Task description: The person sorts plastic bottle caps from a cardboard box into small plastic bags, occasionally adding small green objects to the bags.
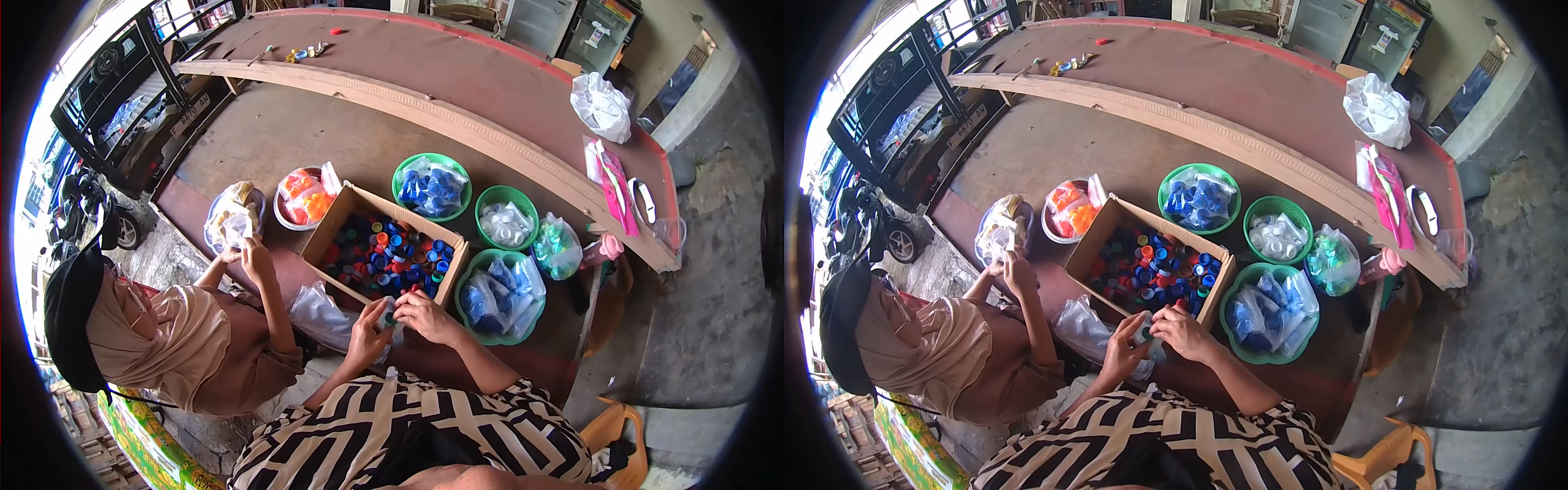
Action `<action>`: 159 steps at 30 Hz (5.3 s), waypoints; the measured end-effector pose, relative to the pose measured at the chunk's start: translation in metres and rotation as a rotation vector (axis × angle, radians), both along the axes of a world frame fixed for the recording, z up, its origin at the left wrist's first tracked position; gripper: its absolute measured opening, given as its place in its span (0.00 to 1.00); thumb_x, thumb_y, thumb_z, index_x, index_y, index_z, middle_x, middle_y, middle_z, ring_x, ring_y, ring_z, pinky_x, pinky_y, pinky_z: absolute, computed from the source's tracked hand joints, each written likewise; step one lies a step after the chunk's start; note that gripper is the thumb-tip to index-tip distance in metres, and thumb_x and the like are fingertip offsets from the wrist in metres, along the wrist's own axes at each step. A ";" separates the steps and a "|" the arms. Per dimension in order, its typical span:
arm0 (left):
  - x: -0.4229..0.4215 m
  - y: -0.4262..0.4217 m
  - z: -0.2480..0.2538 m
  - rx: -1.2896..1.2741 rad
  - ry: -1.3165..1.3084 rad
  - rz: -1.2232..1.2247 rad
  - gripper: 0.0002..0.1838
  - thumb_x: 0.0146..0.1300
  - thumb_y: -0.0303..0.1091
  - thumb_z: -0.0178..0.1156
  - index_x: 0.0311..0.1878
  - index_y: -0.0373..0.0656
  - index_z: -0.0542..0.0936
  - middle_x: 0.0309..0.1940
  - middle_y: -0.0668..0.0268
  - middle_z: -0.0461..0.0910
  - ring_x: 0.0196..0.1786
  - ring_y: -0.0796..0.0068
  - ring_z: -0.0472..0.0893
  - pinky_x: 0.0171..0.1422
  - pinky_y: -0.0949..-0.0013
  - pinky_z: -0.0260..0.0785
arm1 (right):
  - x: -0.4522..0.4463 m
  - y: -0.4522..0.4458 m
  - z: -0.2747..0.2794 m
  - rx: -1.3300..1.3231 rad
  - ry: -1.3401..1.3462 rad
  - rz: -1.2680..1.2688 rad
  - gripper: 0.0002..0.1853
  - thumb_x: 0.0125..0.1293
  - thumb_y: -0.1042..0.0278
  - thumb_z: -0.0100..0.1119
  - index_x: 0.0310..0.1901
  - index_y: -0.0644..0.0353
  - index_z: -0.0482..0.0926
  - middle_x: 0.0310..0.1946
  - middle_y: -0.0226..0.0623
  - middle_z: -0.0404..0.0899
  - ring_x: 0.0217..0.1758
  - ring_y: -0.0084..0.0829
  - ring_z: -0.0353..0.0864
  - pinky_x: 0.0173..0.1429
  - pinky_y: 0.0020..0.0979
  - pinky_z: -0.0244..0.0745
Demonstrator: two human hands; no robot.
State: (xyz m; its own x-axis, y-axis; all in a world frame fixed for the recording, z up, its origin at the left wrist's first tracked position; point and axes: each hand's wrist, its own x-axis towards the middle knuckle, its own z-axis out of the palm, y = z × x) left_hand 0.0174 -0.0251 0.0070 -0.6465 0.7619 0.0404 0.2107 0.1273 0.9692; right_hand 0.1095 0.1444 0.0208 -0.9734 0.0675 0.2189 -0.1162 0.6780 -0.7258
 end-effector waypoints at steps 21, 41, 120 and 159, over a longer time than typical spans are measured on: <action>0.015 -0.018 0.014 -0.035 0.017 0.022 0.31 0.55 0.19 0.60 0.65 0.35 0.69 0.60 0.57 0.71 0.29 0.73 0.83 0.35 0.72 0.75 | -0.055 0.082 -0.086 0.717 -0.485 -0.499 0.09 0.61 0.69 0.53 0.35 0.59 0.83 0.40 0.43 0.80 0.44 0.42 0.83 0.48 0.43 0.76; 0.005 -0.021 0.005 -0.003 0.033 0.026 0.32 0.55 0.19 0.61 0.66 0.36 0.69 0.61 0.56 0.69 0.35 0.73 0.83 0.33 0.74 0.78 | -0.042 -0.001 -0.012 -0.357 0.073 -0.282 0.04 0.64 0.73 0.60 0.37 0.63 0.78 0.36 0.41 0.77 0.39 0.39 0.81 0.42 0.34 0.75; 0.092 0.014 0.009 -0.118 0.104 -0.720 0.27 0.48 0.44 0.76 0.45 0.35 0.80 0.34 0.55 0.83 0.37 0.67 0.81 0.44 0.63 0.71 | 0.175 -0.001 0.065 -0.213 0.032 -0.545 0.12 0.61 0.63 0.67 0.36 0.62 0.76 0.27 0.39 0.79 0.28 0.36 0.80 0.32 0.33 0.71; 0.057 0.028 0.023 -0.204 -0.030 -0.650 0.31 0.43 0.49 0.78 0.42 0.33 0.82 0.32 0.61 0.83 0.38 0.70 0.82 0.46 0.67 0.74 | 0.197 0.088 0.085 -0.702 0.134 -0.568 0.06 0.61 0.75 0.66 0.38 0.62 0.79 0.29 0.29 0.79 0.31 0.18 0.77 0.37 0.21 0.72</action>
